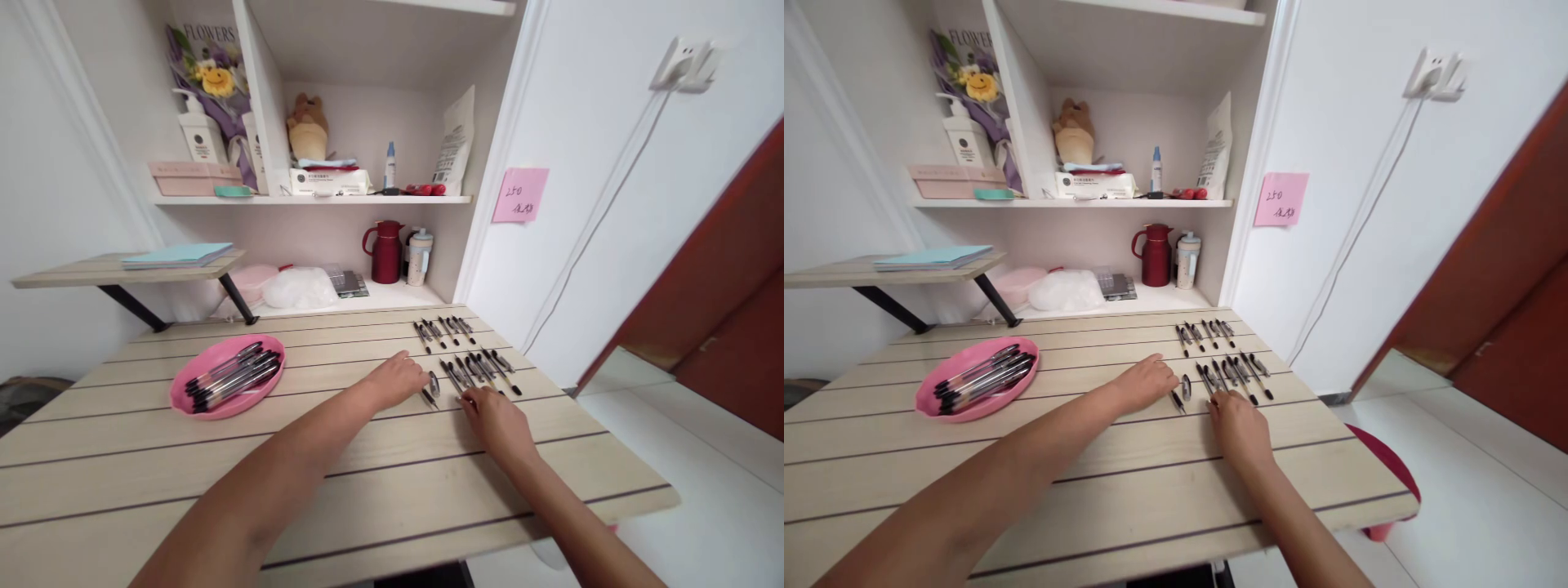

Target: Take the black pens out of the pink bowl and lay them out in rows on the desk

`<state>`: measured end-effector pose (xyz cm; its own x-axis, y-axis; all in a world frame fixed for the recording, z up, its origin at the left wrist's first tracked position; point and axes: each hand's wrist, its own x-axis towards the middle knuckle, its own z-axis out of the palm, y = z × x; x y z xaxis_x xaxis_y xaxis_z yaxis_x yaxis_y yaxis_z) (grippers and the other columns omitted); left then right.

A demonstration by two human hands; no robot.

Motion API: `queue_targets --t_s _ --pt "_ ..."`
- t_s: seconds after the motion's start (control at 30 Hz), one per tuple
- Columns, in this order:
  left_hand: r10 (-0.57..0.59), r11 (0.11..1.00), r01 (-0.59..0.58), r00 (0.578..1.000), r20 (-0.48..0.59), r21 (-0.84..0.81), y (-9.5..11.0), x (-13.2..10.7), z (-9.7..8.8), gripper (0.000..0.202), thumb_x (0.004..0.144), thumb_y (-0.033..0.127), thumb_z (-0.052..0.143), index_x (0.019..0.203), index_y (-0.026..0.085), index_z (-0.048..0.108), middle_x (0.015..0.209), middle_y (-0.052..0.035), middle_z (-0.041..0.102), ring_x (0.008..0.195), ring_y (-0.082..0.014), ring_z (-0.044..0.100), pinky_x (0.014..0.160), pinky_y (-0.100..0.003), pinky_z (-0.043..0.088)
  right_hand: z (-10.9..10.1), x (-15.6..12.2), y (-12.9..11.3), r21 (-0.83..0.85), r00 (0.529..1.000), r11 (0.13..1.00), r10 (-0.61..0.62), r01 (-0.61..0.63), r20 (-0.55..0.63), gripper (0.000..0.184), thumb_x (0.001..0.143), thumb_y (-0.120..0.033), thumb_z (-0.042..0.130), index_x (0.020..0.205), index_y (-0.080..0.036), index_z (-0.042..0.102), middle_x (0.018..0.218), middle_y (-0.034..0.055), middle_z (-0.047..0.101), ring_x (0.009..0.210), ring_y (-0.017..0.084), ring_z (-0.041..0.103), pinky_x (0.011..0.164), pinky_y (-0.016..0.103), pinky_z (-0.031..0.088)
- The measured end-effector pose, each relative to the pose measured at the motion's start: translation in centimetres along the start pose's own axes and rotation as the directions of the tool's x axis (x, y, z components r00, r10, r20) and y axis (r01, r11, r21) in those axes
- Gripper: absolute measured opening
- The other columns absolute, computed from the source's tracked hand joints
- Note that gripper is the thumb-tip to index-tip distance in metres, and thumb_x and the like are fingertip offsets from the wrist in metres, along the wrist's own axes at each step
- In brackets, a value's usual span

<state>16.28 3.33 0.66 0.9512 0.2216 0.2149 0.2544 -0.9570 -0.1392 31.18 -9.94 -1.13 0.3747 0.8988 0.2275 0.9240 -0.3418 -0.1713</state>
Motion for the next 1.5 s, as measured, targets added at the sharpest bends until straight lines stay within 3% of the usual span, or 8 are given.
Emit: queue_targets --t_s 0.07,0.2,0.47,0.63,0.9,1.1,1.2,1.5 --pt "-0.214 0.942 0.216 0.976 0.033 -0.257 -0.4 -0.2 -1.1 0.013 0.074 0.008 0.047 0.076 0.018 0.057 0.083 -0.0048 0.064 0.088 -0.0159 0.056 0.091 -0.032 0.031 -0.2 0.4 -0.6 -0.007 0.999 0.999 -0.032 0.032 -0.008 0.024 0.084 -0.029 0.040 0.080 -0.021 0.062 0.083 0.0053 0.063 0.072 0.015 0.057 0.054 0.023 0.029" --pt "-0.532 0.668 0.525 0.832 0.155 -0.528 -1.3 -0.2 -2.7 0.013 0.073 0.017 0.050 0.083 0.019 0.056 0.092 -0.0054 0.064 0.092 -0.0192 0.057 0.082 -0.033 0.040 -0.4 1.0 -1.8 -0.035 0.998 0.997 -0.067 0.066 -0.012 0.025 0.084 -0.028 0.039 0.077 -0.019 0.061 0.083 0.0062 0.062 0.073 0.015 0.058 0.056 0.023 0.031" --pt "-0.523 0.176 0.744 0.625 0.579 -0.645 2.2 0.0 -0.9 0.007 0.069 0.017 0.053 0.066 0.010 0.054 0.055 -0.0058 0.063 0.052 -0.0137 0.062 0.049 -0.022 0.050 0.3 1.8 -3.0 -0.082 0.997 0.994 -0.072 0.073 0.011 0.026 0.085 -0.028 0.038 0.077 -0.016 0.060 0.083 0.0094 0.063 0.076 0.018 0.060 0.058 0.024 0.034" --pt "-0.489 0.062 0.788 0.559 0.670 -0.612 3.3 1.0 -0.1 0.016 0.068 0.016 0.054 0.054 0.010 0.051 0.051 -0.0083 0.061 0.053 -0.0158 0.063 0.051 -0.024 0.052 0.0 1.4 -1.6 -0.084 0.999 0.996 -0.026 0.030 0.040 0.024 0.084 -0.026 0.039 0.078 -0.016 0.060 0.085 0.0103 0.063 0.076 0.018 0.060 0.058 0.025 0.034" --pt "-0.549 0.271 0.787 0.599 0.583 -0.554 2.8 2.4 0.3 0.022 0.077 0.024 0.046 0.068 0.009 0.059 0.059 -0.0095 0.065 0.048 -0.0142 0.061 0.050 -0.025 0.049 -0.3 1.0 0.3 -0.071 0.998 0.997 0.027 -0.022 0.059 0.022 0.083 -0.027 0.040 0.080 -0.019 0.060 0.087 0.0085 0.063 0.076 0.018 0.059 0.058 0.026 0.034" --pt "-0.556 0.667 0.603 0.794 0.246 -0.438 2.5 2.2 -0.7 0.025 0.077 0.021 0.046 0.098 0.023 0.060 0.104 -0.0052 0.062 0.095 -0.0175 0.057 0.078 -0.027 0.043 -0.1 1.3 0.4 -0.056 0.998 0.998 0.002 0.002 0.065 0.023 0.083 -0.028 0.040 0.080 -0.019 0.061 0.086 0.0082 0.062 0.078 0.018 0.059 0.058 0.025 0.033" --pt "-0.456 0.799 0.492 0.871 0.185 -0.346 3.0 2.5 -1.2 0.024 0.077 0.022 0.046 0.094 0.023 0.062 0.102 -0.0041 0.061 0.097 -0.0193 0.055 0.079 -0.027 0.041 0.2 1.6 -0.3 -0.055 0.994 0.998 -0.033 0.038 0.101 0.023 0.083 -0.026 0.041 0.076 -0.016 0.061 0.087 0.0097 0.062 0.079 0.018 0.059 0.058 0.024 0.033" --pt "-0.280 0.944 0.304 0.945 0.171 -0.130 3.6 4.2 -1.5 0.018 0.075 0.018 0.046 0.077 0.014 0.064 0.088 -0.0104 0.064 0.087 -0.0226 0.058 0.069 -0.029 0.041 0.3 1.4 -0.2 0.033 0.998 0.998 -0.053 0.051 0.039 0.012 0.076 -0.019 0.047 0.073 -0.017 0.059 0.078 0.0064 0.062 0.071 0.015 0.057 0.055 0.022 0.029"
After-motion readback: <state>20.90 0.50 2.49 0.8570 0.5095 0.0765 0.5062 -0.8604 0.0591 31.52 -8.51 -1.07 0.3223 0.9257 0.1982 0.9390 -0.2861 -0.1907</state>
